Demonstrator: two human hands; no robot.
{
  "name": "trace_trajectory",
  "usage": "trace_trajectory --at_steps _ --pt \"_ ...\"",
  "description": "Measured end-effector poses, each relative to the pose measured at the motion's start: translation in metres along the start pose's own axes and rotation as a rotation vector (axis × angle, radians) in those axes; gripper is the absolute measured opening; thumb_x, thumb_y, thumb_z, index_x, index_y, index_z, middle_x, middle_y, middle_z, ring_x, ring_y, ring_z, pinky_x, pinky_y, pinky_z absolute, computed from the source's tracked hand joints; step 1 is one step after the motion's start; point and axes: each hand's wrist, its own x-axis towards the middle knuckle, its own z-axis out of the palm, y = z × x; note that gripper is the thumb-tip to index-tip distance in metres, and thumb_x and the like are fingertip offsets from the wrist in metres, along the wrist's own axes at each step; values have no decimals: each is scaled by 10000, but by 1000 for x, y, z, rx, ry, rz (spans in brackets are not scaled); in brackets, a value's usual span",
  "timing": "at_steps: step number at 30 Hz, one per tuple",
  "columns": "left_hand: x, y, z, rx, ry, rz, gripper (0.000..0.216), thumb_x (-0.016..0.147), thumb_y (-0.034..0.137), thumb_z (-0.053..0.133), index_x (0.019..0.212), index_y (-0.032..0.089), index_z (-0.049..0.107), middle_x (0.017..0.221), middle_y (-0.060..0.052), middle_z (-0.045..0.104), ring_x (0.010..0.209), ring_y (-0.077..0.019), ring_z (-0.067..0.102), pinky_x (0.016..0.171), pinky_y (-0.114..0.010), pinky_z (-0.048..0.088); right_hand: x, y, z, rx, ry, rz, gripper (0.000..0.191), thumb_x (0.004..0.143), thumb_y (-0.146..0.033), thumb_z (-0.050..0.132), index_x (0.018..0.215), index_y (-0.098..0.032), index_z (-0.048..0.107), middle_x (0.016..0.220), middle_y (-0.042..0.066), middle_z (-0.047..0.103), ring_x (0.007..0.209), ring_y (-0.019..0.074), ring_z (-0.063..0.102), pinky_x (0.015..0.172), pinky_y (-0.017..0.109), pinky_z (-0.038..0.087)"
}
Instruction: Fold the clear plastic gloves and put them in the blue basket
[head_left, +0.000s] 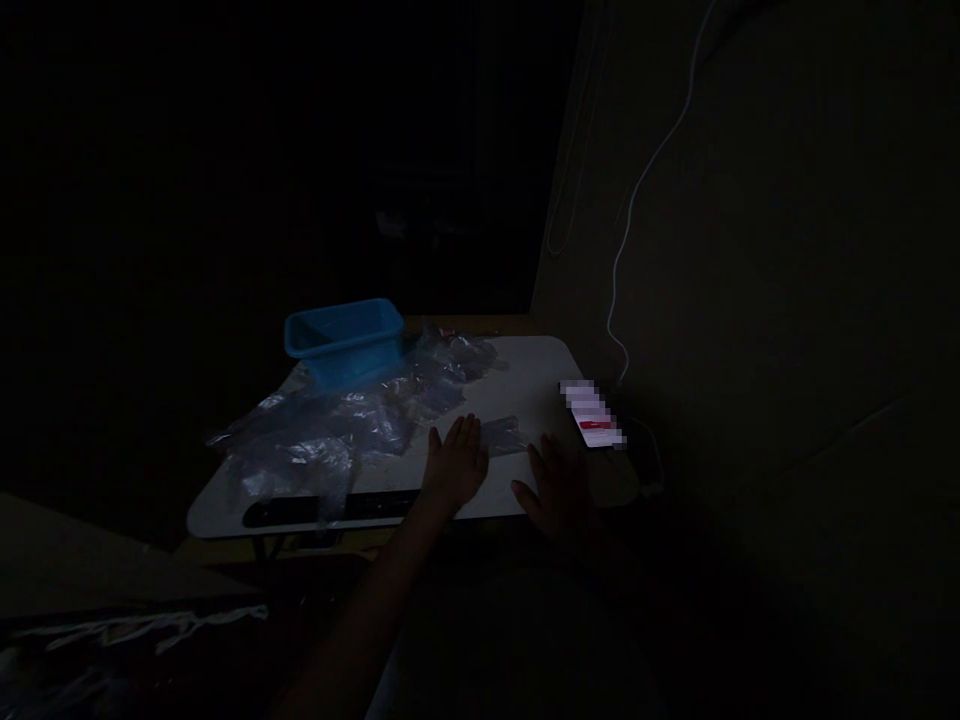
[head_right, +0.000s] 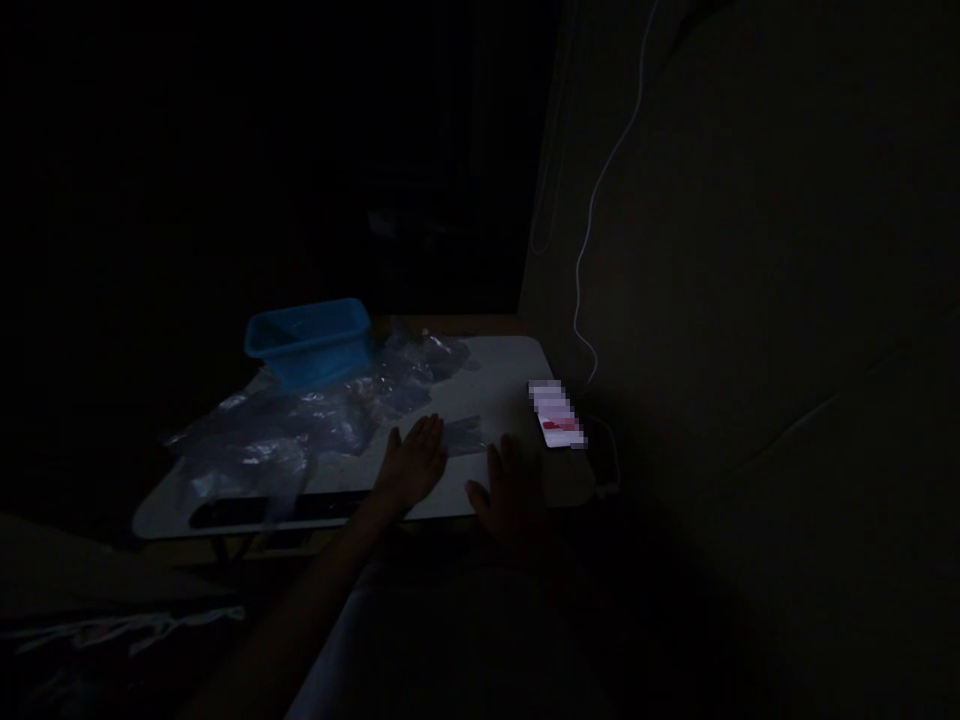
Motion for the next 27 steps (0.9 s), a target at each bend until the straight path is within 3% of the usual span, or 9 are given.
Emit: trace_trajectory --at_steps 4,8,13,27 --pt "-1 0 -1 -20 9 9 512 890 322 156 1371 163 231 1433 -71 237 1320 -218 196 1027 -532 164 6 0 -2 38 -20 -2 537 839 -424 393 1262 -94 424 1356 206 361 1268 320 281 986 580 170" --pt "0 0 -1 -23 20 11 509 885 312 170 1363 155 252 1432 -74 238 1317 -219 205 1025 -537 164 25 -3 -12 116 -82 -145 547 838 -375 386 1305 -91 370 1388 166 324 1301 274 227 1024 534 140" --pt "0 -1 -1 -10 3 18 508 885 313 165 1360 158 259 1435 -64 230 1321 -213 198 1025 -538 170 47 -9 -10 156 -172 -247 632 837 -487 355 1325 -85 338 1399 157 305 1308 257 215 1038 518 118" --pt "-2 -2 1 4 47 10 498 880 284 186 1352 154 279 1422 -67 267 1311 -204 229 1032 -515 196 45 -4 3 126 -215 -306 725 814 -585 326 1348 -96 292 1408 154 283 1306 266 220 1032 530 126"
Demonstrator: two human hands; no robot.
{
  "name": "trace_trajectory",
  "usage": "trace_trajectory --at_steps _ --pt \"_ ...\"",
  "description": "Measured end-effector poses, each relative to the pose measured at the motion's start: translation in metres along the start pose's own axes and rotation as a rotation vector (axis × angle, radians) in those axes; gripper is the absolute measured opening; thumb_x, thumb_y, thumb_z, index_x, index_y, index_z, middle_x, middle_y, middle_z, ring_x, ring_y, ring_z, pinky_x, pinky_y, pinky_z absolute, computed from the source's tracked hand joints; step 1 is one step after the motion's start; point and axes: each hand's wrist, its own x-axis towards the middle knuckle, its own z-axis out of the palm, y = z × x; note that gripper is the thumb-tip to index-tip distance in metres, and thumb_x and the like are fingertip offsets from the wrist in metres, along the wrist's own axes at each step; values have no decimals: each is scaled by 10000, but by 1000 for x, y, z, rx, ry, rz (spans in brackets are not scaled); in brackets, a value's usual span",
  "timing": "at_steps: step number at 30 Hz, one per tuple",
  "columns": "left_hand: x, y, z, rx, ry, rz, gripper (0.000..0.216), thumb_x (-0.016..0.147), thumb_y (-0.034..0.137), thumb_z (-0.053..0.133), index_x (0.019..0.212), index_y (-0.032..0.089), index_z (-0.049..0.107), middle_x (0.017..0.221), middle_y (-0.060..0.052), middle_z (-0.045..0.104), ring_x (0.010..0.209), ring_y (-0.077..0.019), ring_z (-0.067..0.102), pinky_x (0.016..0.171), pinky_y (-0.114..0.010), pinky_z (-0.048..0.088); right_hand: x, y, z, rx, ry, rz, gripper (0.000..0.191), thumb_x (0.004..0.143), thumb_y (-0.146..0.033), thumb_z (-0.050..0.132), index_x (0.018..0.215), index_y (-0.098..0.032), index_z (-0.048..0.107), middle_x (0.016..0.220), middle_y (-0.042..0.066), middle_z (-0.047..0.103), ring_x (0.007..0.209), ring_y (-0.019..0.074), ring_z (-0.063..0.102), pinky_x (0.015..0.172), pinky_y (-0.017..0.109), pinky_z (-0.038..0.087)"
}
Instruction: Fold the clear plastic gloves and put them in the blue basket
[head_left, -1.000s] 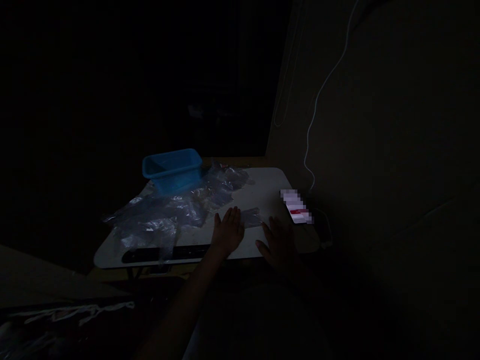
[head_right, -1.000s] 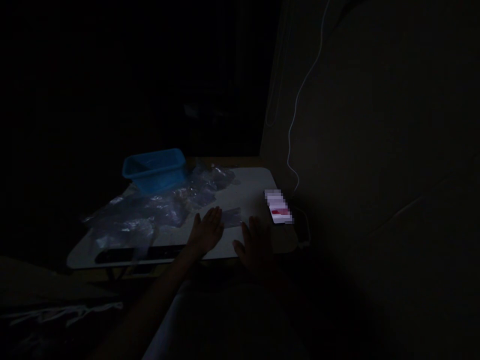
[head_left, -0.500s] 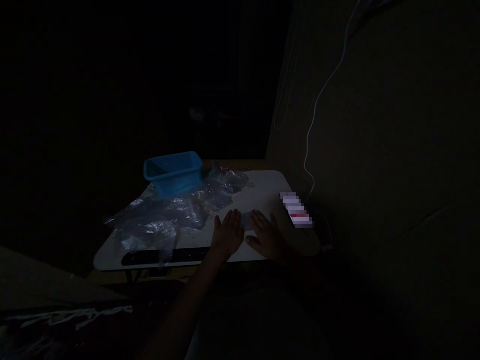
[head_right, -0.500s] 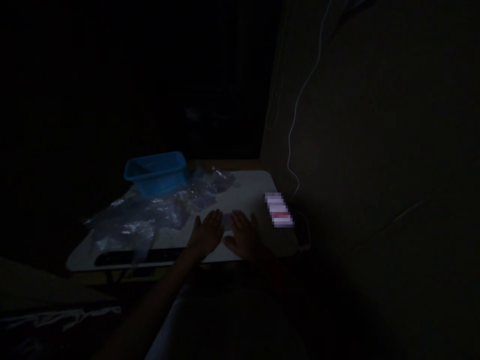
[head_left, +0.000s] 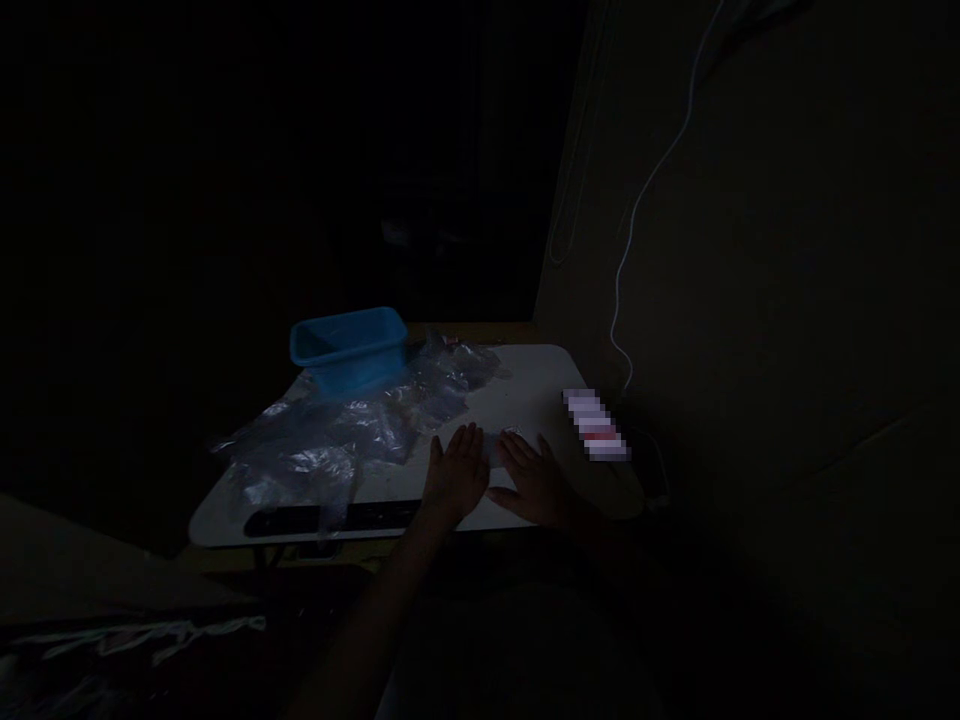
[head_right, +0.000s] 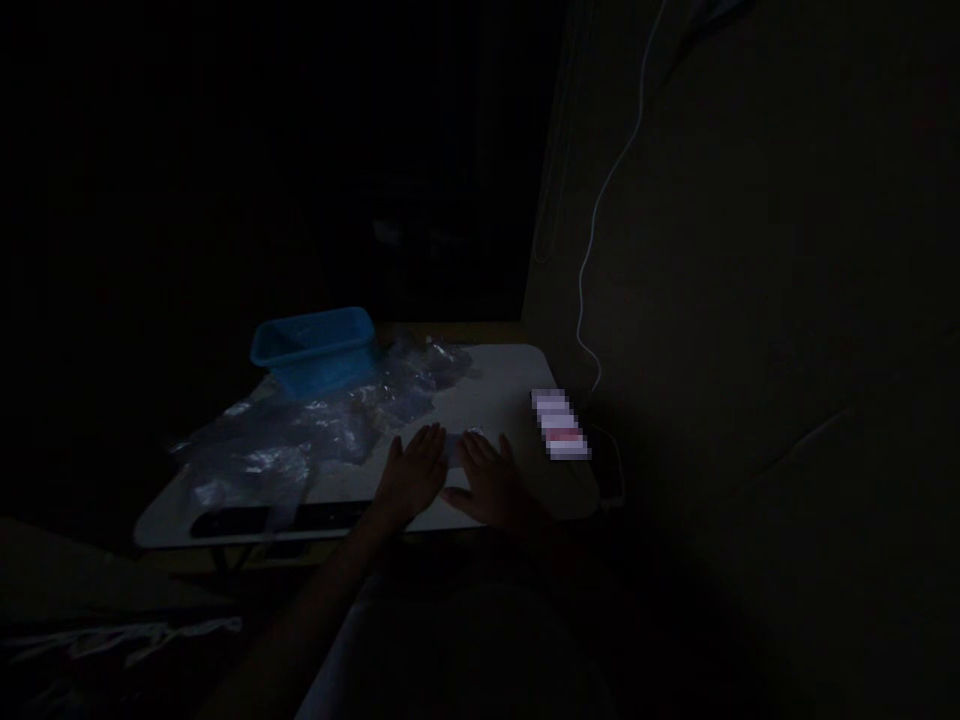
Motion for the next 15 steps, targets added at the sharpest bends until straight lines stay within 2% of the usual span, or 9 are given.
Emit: trace_trajectory --at_steps 8,12,15 --pt "0 0 1 -95 77 -28 485 877 282 254 1323 106 327 1386 -114 338 1282 -224 292 1027 -505 220 -1 1 0 4 11 9 720 816 -595 300 1349 -112 295 1414 145 272 1309 260 214 1033 522 122" --pt "1 -11 0 -215 209 -106 433 888 277 263 1245 107 440 1295 -121 470 1209 -201 406 996 -383 325 -1 0 -1 8 10 17 719 816 -589 313 1349 -107 294 1412 144 276 1308 257 216 1035 516 121" --pt "2 -20 -1 -256 223 -88 397 864 328 357 1176 138 511 1221 -101 540 1149 -189 467 962 -324 366 0 1 1 5 9 18 716 813 -588 320 1353 -119 290 1413 141 277 1309 258 215 1035 512 122"
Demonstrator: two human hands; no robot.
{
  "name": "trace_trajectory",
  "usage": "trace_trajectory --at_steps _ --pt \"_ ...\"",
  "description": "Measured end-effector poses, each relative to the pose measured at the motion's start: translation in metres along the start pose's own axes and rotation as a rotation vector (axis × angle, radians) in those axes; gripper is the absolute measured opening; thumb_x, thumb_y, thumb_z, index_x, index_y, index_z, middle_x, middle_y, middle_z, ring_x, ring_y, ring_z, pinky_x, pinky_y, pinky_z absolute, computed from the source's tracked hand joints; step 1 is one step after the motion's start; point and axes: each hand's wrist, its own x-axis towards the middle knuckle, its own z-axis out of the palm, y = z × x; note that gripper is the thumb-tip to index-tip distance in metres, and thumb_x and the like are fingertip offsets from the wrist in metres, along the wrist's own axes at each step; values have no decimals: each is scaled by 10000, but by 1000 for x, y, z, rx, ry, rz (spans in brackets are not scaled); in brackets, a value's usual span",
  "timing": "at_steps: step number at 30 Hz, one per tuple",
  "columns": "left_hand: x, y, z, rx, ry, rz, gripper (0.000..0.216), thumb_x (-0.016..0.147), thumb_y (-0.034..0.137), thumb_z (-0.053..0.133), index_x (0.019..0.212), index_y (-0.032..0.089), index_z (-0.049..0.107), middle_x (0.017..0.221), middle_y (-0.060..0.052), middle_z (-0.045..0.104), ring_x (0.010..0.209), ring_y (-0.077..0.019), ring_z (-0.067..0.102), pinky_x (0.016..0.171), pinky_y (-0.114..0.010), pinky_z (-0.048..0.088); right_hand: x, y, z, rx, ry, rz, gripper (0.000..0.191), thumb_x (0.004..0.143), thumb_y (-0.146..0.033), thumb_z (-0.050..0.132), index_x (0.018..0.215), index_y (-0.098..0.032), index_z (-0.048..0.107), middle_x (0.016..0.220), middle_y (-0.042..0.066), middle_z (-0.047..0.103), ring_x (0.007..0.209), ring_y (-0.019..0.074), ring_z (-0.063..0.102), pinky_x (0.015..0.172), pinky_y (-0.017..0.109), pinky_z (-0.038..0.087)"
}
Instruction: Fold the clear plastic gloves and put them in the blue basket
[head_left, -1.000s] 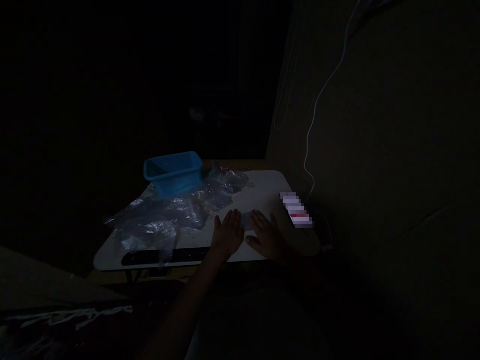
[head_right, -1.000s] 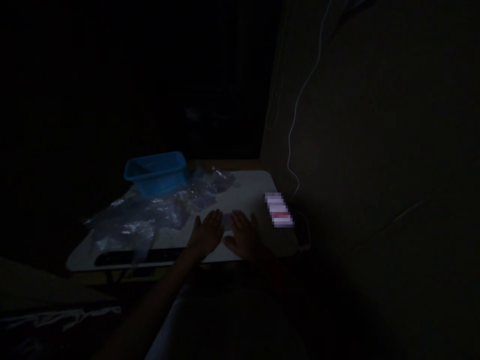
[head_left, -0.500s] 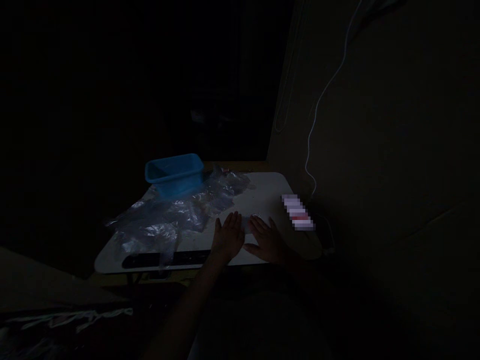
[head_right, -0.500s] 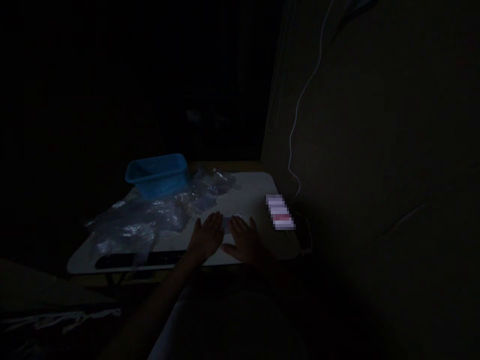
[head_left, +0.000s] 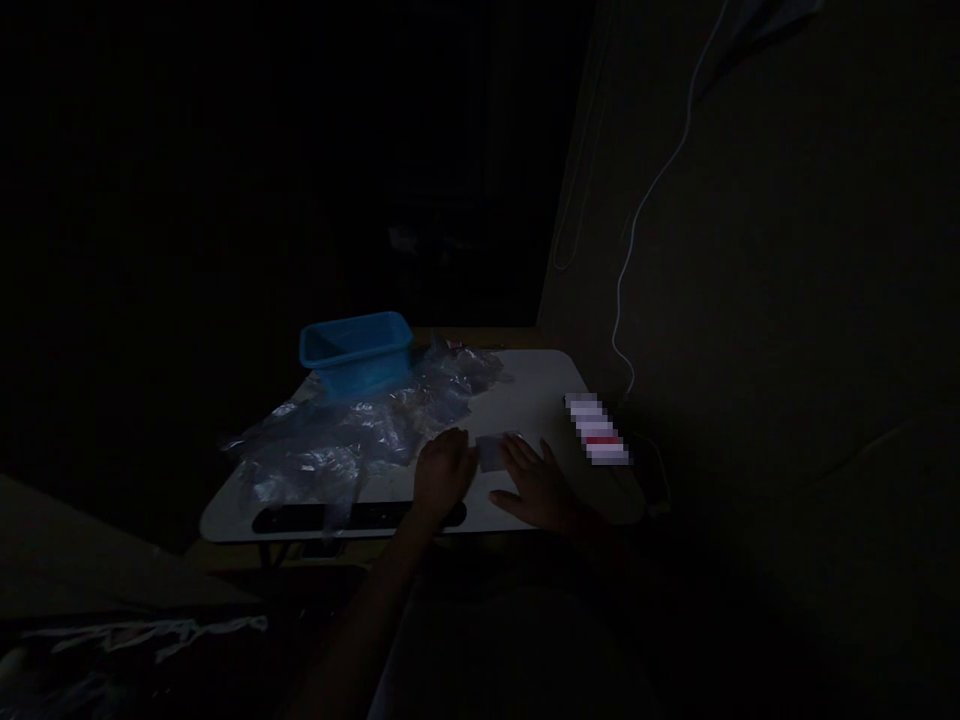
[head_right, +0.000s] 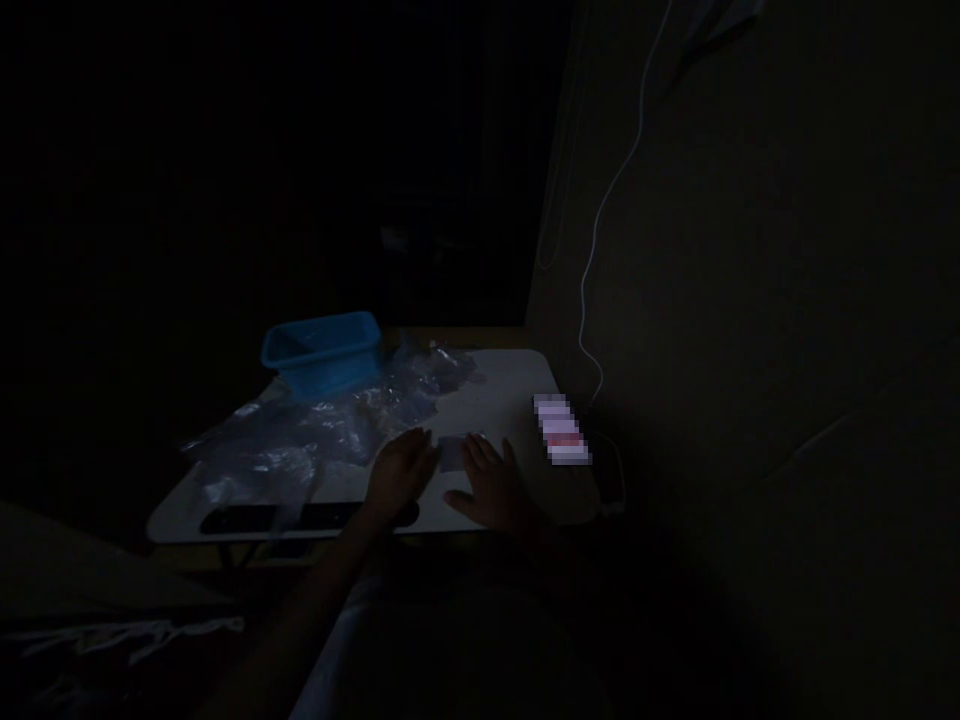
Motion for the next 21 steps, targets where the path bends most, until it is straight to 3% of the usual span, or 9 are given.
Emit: trace_trajectory --at_steps 4,21 --pt "1 -4 1 71 -70 3 549 768 409 517 1258 176 429 1301 -95 466 1212 -237 393 983 -399 330 0 1 2 4 3 -1 713 815 -587 317 1356 -124 284 1416 135 271 1311 257 210 1037 514 114" --pt "18 -2 1 61 -133 -57 578 743 400 527 1278 224 399 1327 -82 435 1235 -264 348 988 -475 281 -1 -3 -3 30 22 -2 726 804 -622 302 1349 -143 300 1408 123 298 1303 253 230 1036 508 132"
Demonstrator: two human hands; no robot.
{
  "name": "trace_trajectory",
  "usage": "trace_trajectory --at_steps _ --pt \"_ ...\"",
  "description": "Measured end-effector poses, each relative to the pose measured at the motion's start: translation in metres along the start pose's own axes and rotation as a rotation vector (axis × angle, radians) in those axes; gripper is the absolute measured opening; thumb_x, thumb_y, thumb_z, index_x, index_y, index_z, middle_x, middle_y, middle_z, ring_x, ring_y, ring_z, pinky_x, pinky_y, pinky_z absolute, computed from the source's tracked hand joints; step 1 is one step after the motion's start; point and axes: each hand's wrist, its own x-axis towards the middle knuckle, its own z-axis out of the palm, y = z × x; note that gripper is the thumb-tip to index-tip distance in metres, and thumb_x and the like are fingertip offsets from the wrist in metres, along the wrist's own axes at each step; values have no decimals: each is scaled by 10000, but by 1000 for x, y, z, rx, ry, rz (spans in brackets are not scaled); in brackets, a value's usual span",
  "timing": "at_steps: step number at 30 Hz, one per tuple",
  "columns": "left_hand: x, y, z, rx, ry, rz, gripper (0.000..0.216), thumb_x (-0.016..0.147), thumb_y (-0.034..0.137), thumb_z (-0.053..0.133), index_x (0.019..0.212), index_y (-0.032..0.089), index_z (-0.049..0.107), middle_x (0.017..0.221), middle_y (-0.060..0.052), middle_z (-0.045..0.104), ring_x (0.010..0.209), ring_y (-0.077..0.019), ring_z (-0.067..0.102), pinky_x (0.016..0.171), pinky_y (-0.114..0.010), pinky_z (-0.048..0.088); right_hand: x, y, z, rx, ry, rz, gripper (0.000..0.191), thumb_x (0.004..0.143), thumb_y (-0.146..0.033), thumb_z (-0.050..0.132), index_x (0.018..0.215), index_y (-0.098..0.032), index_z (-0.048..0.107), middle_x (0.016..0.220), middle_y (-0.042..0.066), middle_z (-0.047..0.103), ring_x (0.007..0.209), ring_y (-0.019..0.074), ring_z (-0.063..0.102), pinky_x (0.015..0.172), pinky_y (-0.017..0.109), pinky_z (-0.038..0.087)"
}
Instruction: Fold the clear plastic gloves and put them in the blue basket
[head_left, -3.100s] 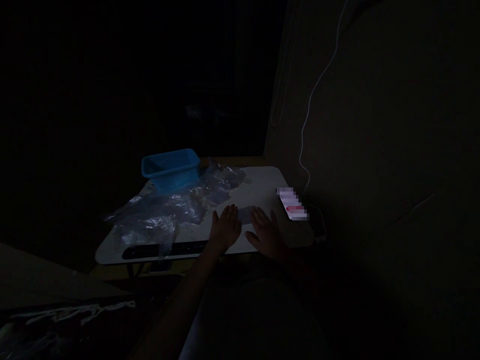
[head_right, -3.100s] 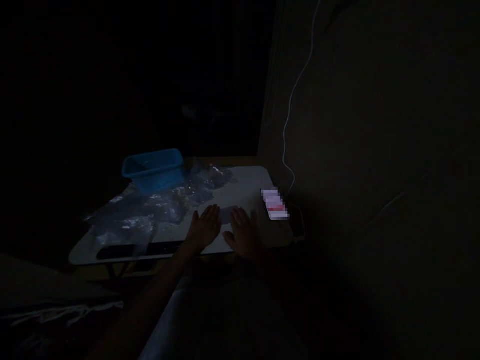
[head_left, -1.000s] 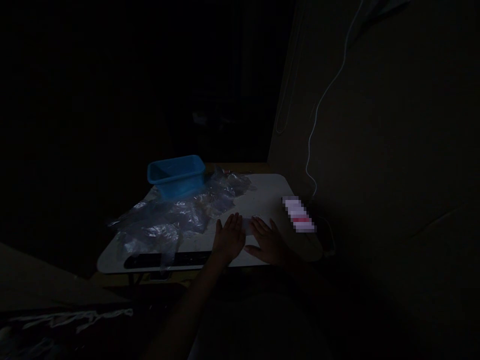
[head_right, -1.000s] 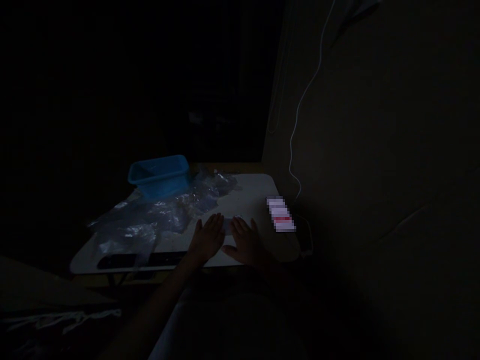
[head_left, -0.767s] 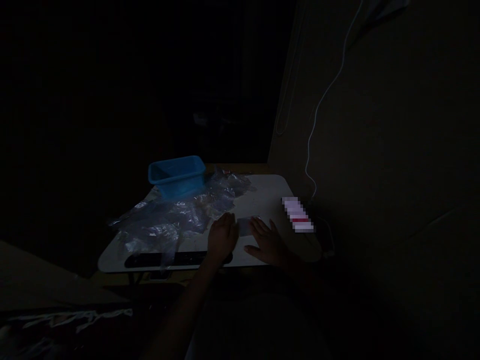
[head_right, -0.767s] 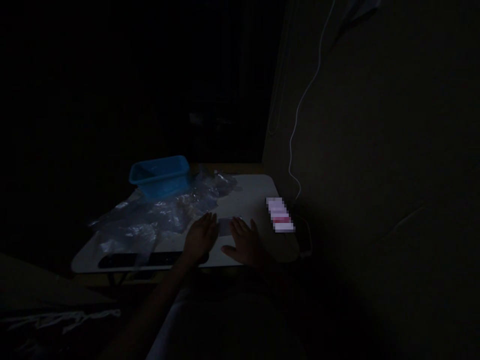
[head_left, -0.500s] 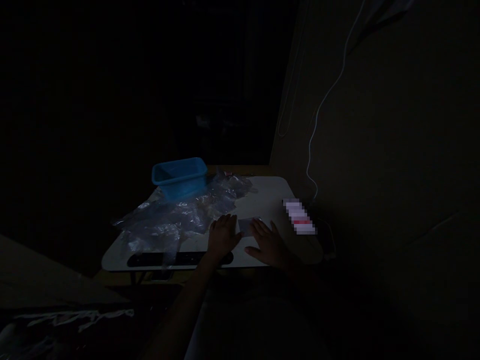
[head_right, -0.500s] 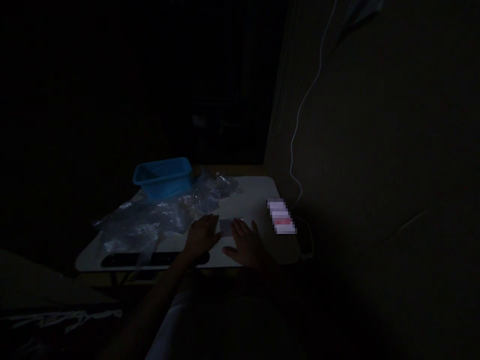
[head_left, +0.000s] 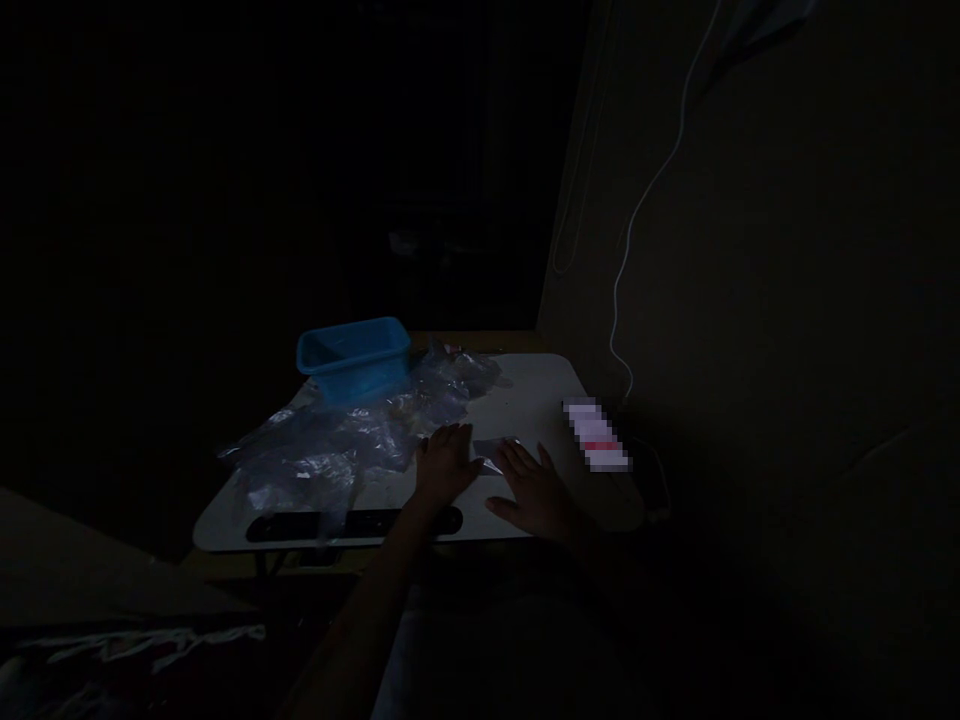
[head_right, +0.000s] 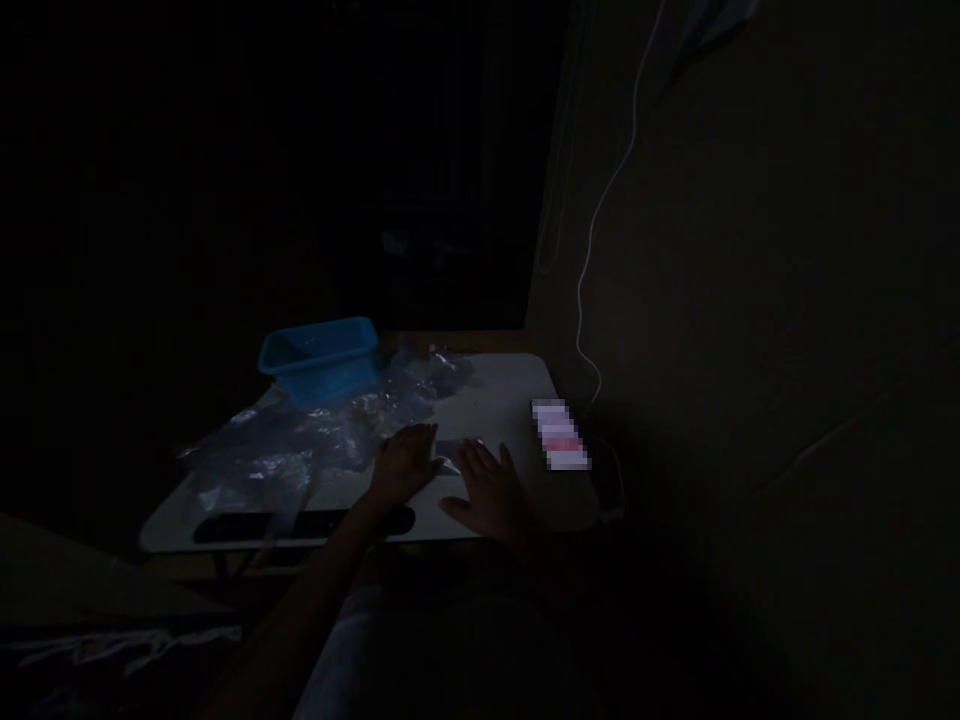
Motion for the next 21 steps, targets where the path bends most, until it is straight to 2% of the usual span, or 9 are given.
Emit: trace_trajectory --at_steps 6,8,11,13,21 --pt "1 -2 1 -58 66 53 489 769 301 484 1250 225 444 1287 -63 486 1200 -227 402 977 -441 311 0 0 0 -20 -3 0 726 807 -618 301 1346 -133 308 1405 146 295 1301 264 232 1038 500 117" --pt "-3 -1 1 -62 89 116 451 786 272 458 1235 237 463 1285 -54 491 1208 -216 397 989 -435 297 -1 0 -1 -26 -10 -1 727 808 -616 301 1350 -133 299 1407 148 291 1303 266 227 1037 498 121" --pt "-9 3 2 -29 34 292 417 830 262 394 1238 212 464 1309 -63 465 1238 -194 368 1023 -426 255 -1 0 -1 -17 -19 2 733 806 -614 304 1358 -132 283 1413 145 278 1309 266 212 1038 498 123" --pt "-13 6 4 11 -38 355 411 857 250 334 1242 173 457 1315 -87 455 1236 -179 374 1032 -417 247 -1 -1 -1 -4 -24 4 737 803 -609 321 1361 -129 277 1415 144 272 1311 267 205 1038 505 117" --pt "-23 14 3 167 -100 207 492 877 280 243 1336 117 306 1416 -124 264 1307 -231 239 1024 -540 178 0 0 -1 -26 -29 10 732 804 -595 334 1357 -120 281 1414 151 273 1313 261 202 1038 499 127"
